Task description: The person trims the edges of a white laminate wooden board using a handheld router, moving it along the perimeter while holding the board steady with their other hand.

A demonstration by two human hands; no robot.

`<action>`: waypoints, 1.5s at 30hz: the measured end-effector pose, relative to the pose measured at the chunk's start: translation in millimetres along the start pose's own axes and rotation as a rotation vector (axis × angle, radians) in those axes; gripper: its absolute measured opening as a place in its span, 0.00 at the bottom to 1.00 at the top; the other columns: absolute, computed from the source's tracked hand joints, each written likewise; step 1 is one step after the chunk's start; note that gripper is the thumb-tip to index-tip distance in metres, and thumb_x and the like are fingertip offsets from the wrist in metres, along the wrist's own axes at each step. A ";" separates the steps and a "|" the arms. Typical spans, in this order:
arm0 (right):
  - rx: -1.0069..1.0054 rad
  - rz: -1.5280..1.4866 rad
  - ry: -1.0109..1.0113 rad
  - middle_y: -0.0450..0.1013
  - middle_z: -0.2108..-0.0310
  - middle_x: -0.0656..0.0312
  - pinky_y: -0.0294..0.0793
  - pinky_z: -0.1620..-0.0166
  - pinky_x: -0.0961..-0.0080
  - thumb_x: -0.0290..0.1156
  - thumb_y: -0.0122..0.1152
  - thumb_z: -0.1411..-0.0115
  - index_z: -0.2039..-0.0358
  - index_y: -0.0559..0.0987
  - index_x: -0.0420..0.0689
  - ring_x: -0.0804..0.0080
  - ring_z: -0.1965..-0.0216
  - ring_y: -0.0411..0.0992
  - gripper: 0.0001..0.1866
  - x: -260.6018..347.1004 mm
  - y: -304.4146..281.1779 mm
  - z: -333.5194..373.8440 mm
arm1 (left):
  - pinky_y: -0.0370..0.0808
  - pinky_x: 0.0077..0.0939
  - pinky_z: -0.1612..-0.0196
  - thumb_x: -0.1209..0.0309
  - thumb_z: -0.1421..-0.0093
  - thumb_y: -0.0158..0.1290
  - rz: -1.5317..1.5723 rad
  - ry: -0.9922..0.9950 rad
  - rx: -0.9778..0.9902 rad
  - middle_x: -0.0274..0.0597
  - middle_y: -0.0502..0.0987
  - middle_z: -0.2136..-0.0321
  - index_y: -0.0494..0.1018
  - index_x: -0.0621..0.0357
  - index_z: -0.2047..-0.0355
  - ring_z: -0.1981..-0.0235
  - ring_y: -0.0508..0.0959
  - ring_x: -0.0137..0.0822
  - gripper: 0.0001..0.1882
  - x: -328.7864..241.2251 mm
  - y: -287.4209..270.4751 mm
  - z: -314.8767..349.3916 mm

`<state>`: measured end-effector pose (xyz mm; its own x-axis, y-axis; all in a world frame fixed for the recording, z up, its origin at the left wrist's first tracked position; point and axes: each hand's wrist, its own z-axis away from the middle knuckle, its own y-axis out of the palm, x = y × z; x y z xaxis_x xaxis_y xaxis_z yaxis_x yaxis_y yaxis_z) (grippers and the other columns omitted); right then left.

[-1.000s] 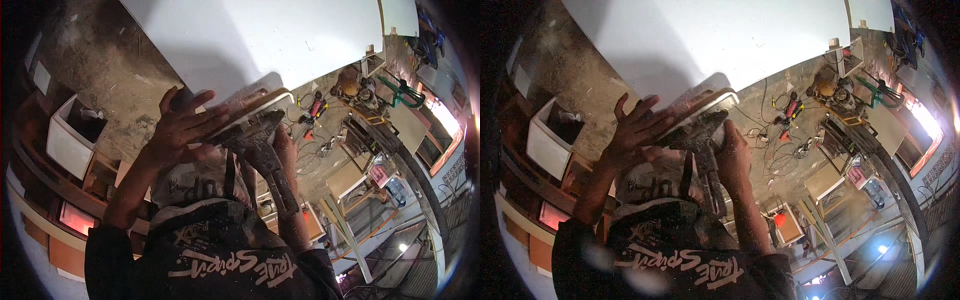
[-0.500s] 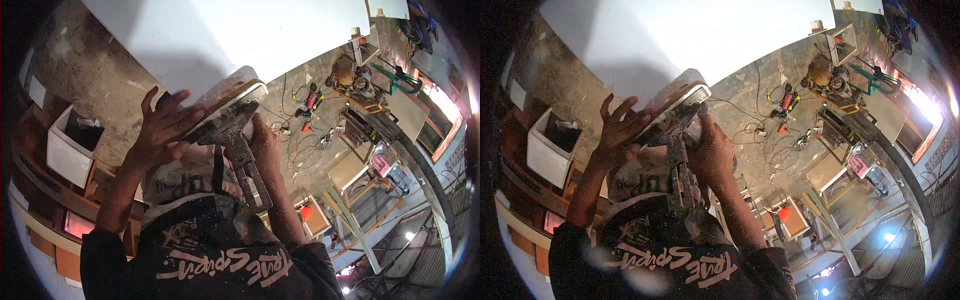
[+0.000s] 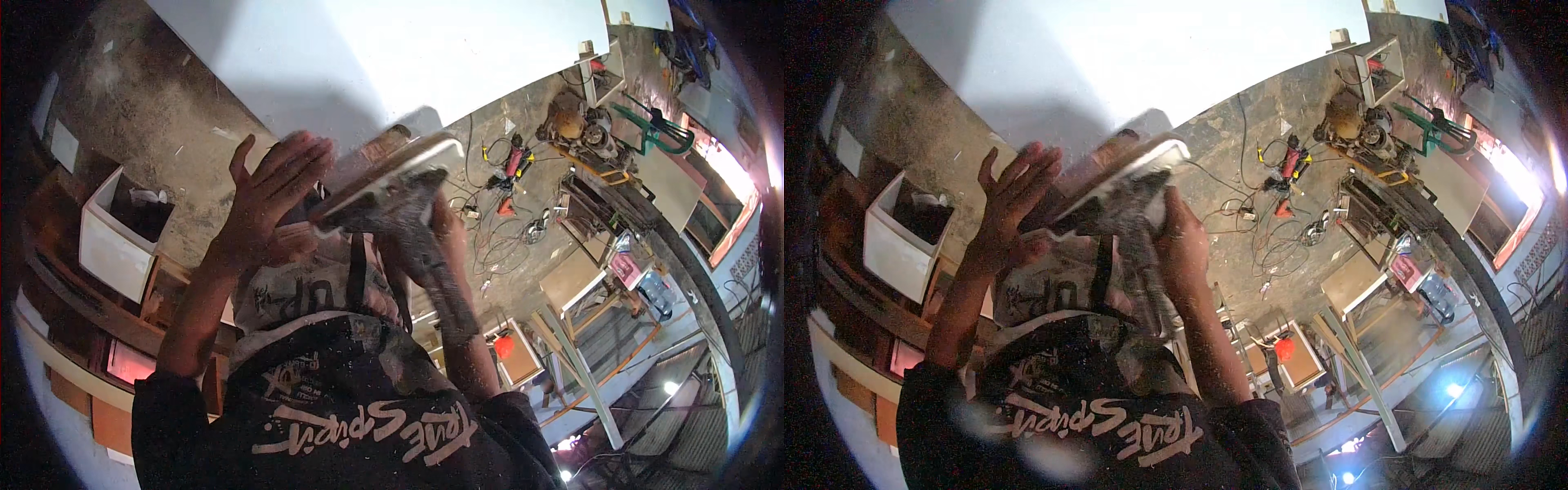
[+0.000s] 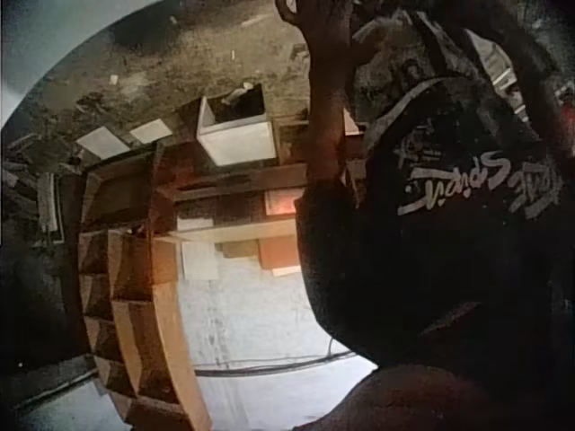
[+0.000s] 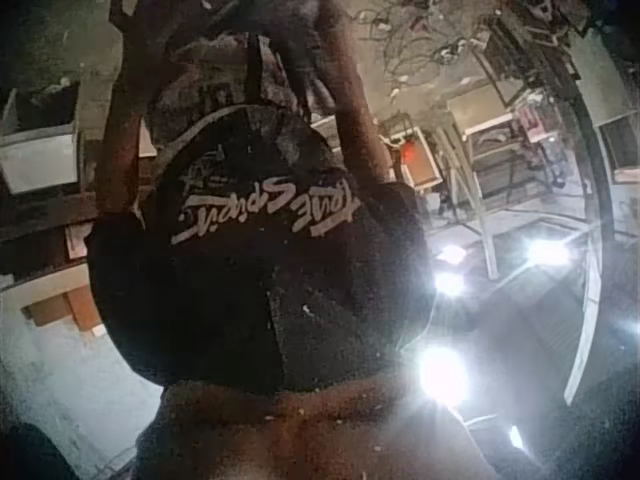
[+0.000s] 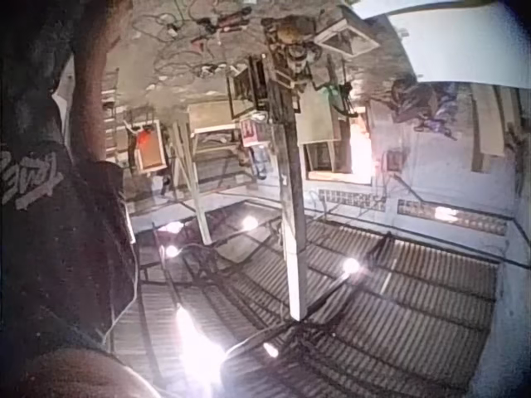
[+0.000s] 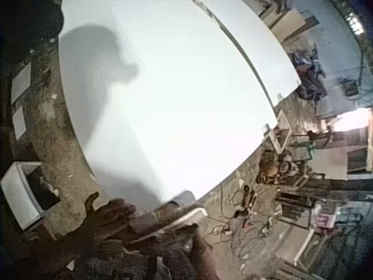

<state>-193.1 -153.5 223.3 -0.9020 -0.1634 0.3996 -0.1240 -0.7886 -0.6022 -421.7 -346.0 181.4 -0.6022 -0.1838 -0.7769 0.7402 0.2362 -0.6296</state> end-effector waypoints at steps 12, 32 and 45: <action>0.078 -0.373 0.020 0.78 0.63 0.65 0.73 0.62 0.62 0.41 0.56 0.36 0.64 0.78 0.44 0.68 0.64 0.74 0.13 -175.0 -40.8 62.5 | 0.65 0.54 0.34 0.50 0.39 0.59 0.109 0.294 0.247 0.47 0.75 0.44 0.75 0.56 0.44 0.38 0.71 0.43 0.29 -55.1 44.6 2.7; -0.001 0.217 0.016 0.78 0.61 0.44 0.74 0.58 0.47 0.40 0.72 0.46 0.50 0.71 0.47 0.38 0.56 0.77 0.27 68.9 -22.8 3.8 | 0.33 0.54 0.25 0.20 0.46 0.40 -0.084 0.106 0.163 0.36 0.55 0.27 0.49 0.44 0.25 0.25 0.52 0.41 0.58 -0.8 0.5 -25.0; 0.033 0.125 -0.061 0.78 0.61 0.43 0.76 0.58 0.49 0.41 0.76 0.51 0.47 0.71 0.45 0.38 0.58 0.78 0.33 74.5 -19.4 0.9 | 0.28 0.59 0.28 0.32 0.39 0.45 -0.010 0.105 0.240 0.35 0.58 0.27 0.56 0.40 0.27 0.26 0.55 0.42 0.45 1.7 0.2 -26.2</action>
<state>-257.6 -150.8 265.4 -0.8826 -0.2962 0.3651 0.0020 -0.7788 -0.6272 -430.5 -321.3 180.1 -0.6281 -0.0821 -0.7738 0.7765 -0.0010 -0.6302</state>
